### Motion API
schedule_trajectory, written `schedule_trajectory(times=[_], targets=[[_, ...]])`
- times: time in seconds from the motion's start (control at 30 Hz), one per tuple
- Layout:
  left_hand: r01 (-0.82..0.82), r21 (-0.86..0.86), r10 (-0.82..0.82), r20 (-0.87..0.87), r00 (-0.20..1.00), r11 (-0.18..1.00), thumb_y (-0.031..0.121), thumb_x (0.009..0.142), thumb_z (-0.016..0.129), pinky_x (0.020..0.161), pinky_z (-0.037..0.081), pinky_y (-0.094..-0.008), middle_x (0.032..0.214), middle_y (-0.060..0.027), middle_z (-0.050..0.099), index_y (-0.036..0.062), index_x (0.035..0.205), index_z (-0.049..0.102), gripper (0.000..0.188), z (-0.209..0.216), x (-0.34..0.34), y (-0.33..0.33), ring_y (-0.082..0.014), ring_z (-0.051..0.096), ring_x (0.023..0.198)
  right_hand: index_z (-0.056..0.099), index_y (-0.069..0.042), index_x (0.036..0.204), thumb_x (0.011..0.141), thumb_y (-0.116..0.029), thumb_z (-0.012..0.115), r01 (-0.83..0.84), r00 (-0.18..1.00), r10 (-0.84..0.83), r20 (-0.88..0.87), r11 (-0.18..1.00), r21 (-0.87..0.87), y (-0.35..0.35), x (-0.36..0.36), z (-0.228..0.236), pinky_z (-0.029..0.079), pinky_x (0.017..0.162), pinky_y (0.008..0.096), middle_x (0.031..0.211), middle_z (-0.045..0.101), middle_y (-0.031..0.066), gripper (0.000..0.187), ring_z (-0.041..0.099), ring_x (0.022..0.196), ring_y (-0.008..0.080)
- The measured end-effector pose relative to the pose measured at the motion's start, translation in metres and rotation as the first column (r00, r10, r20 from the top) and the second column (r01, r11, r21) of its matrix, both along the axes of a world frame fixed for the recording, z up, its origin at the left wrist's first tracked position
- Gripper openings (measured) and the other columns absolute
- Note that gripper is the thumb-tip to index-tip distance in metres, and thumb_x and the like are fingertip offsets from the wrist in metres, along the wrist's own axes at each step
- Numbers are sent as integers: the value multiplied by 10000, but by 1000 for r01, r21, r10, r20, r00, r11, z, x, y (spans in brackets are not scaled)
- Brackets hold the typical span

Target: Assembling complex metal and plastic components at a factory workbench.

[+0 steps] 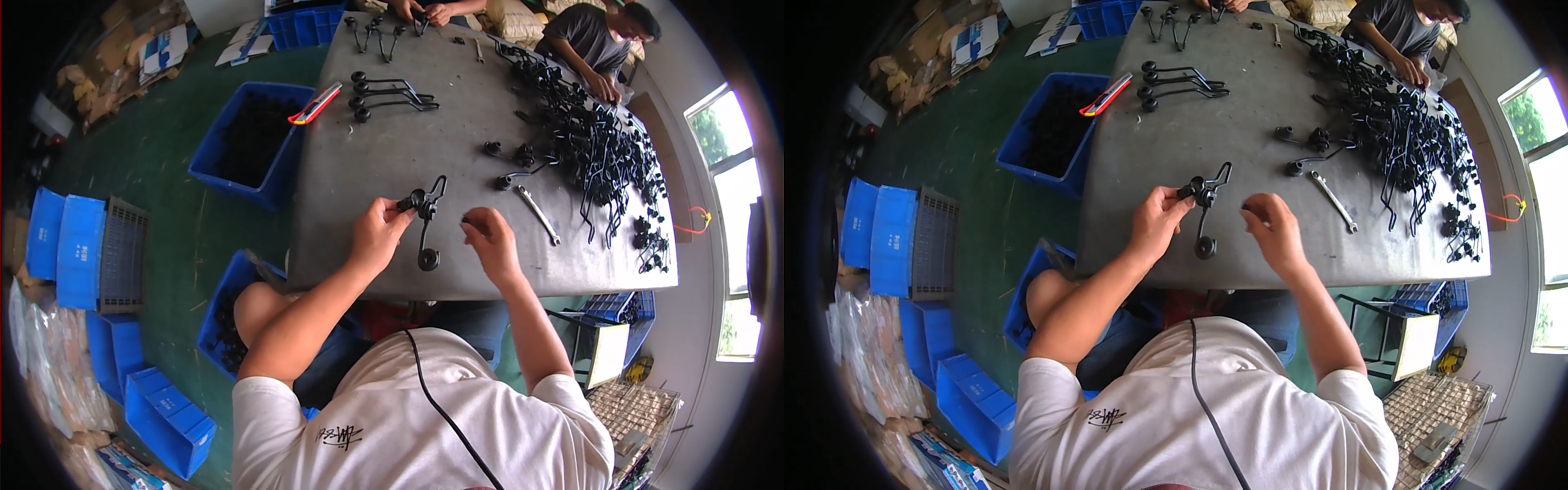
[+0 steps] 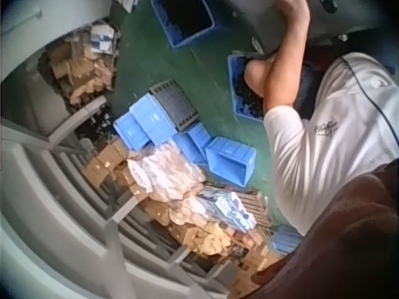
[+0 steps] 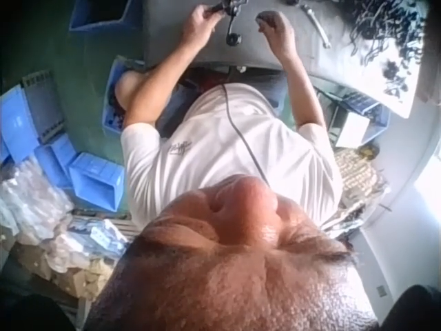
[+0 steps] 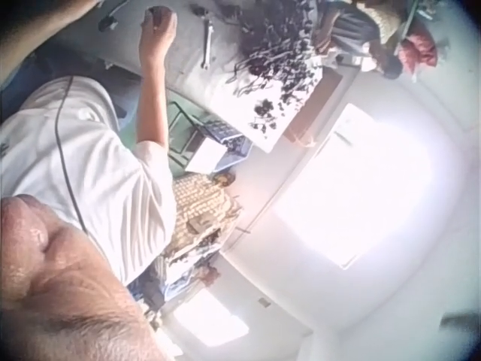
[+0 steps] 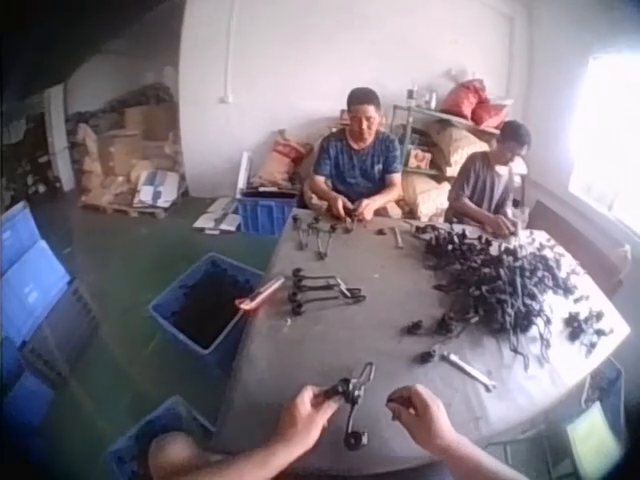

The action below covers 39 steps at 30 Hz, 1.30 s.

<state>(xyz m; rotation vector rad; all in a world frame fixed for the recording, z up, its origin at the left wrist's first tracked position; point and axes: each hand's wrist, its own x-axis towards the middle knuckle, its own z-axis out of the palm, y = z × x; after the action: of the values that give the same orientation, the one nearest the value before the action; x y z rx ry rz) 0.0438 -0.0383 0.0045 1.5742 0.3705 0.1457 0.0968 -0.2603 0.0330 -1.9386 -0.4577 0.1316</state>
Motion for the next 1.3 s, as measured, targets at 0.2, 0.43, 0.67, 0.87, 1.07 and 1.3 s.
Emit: schedule_trajectory(times=[0.2, 0.43, 0.67, 0.87, 1.07, 1.3], targets=[[13, -57, -15, -27, 1000, 998, 241, 922, 749, 535, 437, -219, 849, -19, 679, 9, 1052, 618, 296, 2, 1, -2, -48, 521, 603, 607, 7, 1064, 901, -1, 694, -69, 997, 67, 42, 996, 56, 42, 0, -1, 537, 677, 281, 935, 633, 90, 186, 678, 748, 153], [12, 31, -12, -14, 1000, 999, 234, 911, 747, 677, 527, -292, 881, -97, 728, -19, 1036, 625, 307, -1, 2, 1, -129, 662, 753, 586, 16, 1068, 899, 32, 671, -117, 970, 130, 207, 990, -73, 41, 2, 5, 557, 688, 310, 969, 628, 121, 190, 714, 790, 206], [18, 63, -17, -21, 1000, 998, 230, 910, 748, 713, 537, -305, 898, -121, 736, -22, 1025, 628, 303, 0, 2, 1, -149, 689, 799, 570, 4, 1074, 928, -5, 651, -122, 949, 165, 268, 978, -169, 40, 1, 8, 573, 669, 345, 996, 638, 154, 167, 719, 819, 258], [22, 34, -21, -41, 999, 999, 215, 916, 743, 692, 533, -297, 888, -111, 736, -21, 1018, 627, 282, 4, 1, -1, -131, 680, 780, 555, -16, 1089, 946, -65, 644, -8, 944, 113, 309, 946, -324, 42, -3, 11, 544, 690, 422, 945, 641, 181, 175, 675, 836, 376], [23, 59, -23, 7, 1000, 998, 210, 918, 740, 686, 524, -288, 864, -91, 729, -19, 1013, 628, 271, -2, 1, 2, -115, 658, 758, 547, -15, 1078, 935, -52, 654, -52, 915, 166, 369, 953, -298, 45, -3, 6, 533, 703, 439, 989, 629, 186, 182, 653, 806, 392], [36, 35, -35, -19, 999, 999, 222, 910, 746, 689, 524, -293, 857, -90, 726, -15, 1015, 631, 284, 0, -1, 2, -128, 662, 754, 553, 2, 1092, 931, -16, 643, -173, 935, 215, 283, 970, -168, 36, 1, 6, 540, 697, 410, 962, 609, 164, 185, 671, 798, 340]])
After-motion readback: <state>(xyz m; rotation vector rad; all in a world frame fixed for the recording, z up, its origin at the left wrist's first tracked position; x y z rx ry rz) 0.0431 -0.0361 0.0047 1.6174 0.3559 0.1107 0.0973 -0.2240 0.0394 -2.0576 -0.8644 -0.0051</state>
